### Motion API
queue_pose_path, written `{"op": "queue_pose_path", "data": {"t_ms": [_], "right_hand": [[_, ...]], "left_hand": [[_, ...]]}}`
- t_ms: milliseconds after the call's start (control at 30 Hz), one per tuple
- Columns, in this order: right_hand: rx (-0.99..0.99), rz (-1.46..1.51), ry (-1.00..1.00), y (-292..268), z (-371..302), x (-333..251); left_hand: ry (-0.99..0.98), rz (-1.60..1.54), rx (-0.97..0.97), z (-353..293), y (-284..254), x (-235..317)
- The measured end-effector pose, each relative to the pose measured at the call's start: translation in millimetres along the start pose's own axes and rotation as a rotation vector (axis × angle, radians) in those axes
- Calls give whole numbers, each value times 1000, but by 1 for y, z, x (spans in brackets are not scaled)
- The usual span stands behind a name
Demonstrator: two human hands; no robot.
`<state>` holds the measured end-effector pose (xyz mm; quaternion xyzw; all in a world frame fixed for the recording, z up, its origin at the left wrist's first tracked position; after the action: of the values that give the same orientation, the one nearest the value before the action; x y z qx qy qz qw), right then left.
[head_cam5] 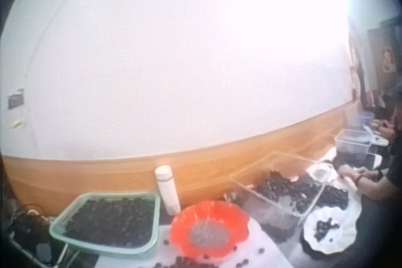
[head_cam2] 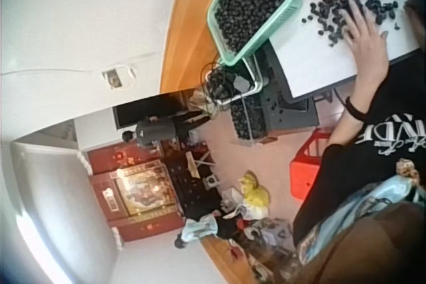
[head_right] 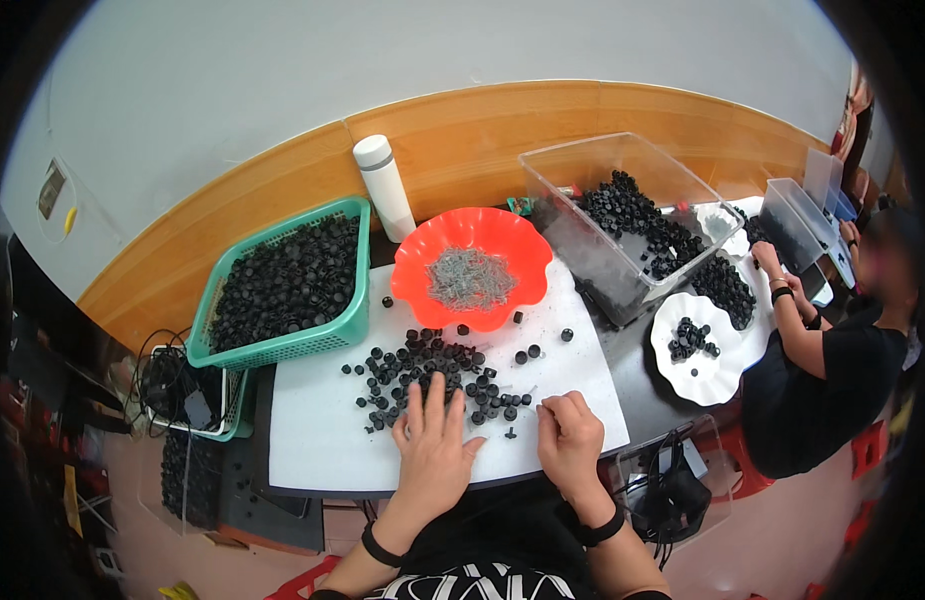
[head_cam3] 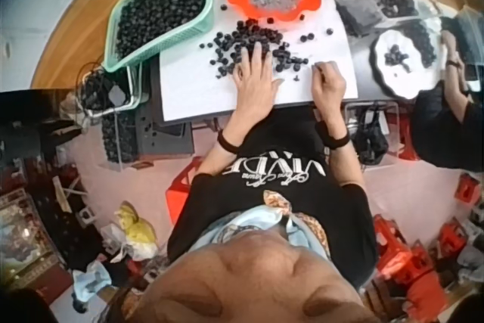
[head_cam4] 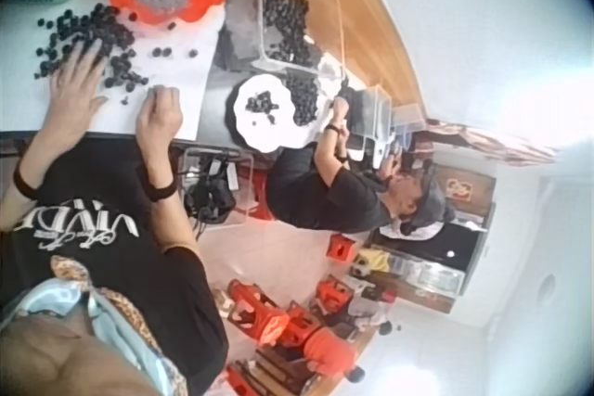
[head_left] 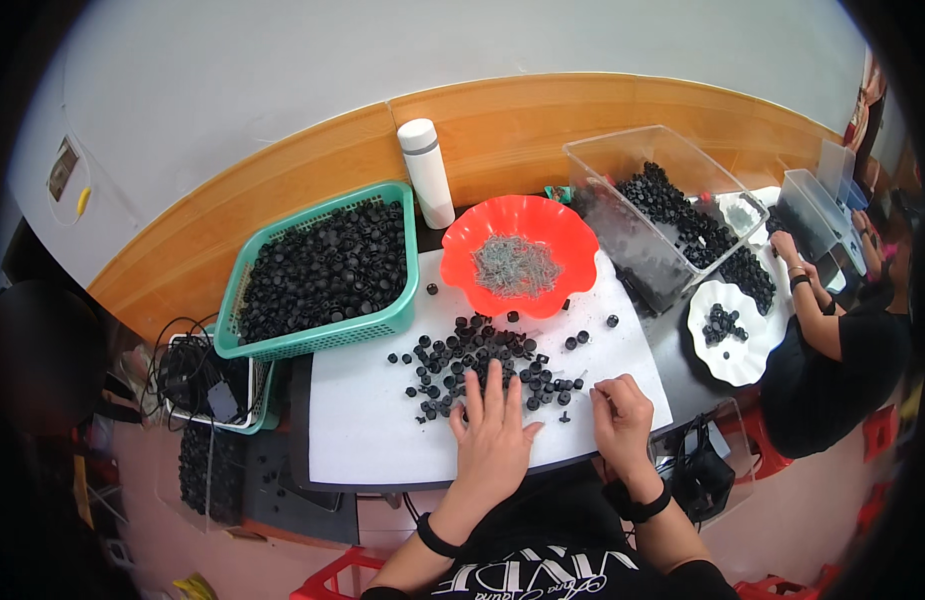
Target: Sorting and inspecting small black plastic parts at a table.
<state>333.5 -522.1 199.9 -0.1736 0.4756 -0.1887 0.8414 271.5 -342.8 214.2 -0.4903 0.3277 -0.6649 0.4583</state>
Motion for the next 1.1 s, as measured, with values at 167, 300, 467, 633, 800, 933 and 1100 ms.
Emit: {"op": "queue_pose_path", "data": {"t_ms": [167,300,467,633,800,933,1100], "right_hand": [[12,4,-18,2,-1,2],[-2,-1,-21,0,1,-3],[-5,5,-12,0,-1,0],[-4,23,-27,-1,0,1],[-5,25,-20,-3,0,-2],[7,36,-38,-1,-1,-1],[-3,27,-40,0,0,-2]], "left_hand": [[-87,128,-217,-2,-3,-15],[-142,136,-236,-14,-15,-29],[-269,135,-200,-8,-16,-50],[-293,98,-211,6,-9,-62],[-92,123,-253,15,8,-24],[41,82,-251,17,15,-11],[4,148,-233,10,7,-22]]}}
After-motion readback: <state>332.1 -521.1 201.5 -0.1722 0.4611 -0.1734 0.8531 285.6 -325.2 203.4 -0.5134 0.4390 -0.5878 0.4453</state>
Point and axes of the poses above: each hand's wrist, its own z-axis towards the middle knuckle, its own y-axis out of the palm, x = y × z, the point moved 4 cm from there along z, towards the middle knuckle, and after that the axes turned 4 degrees about -x, right-handed, at the moved point
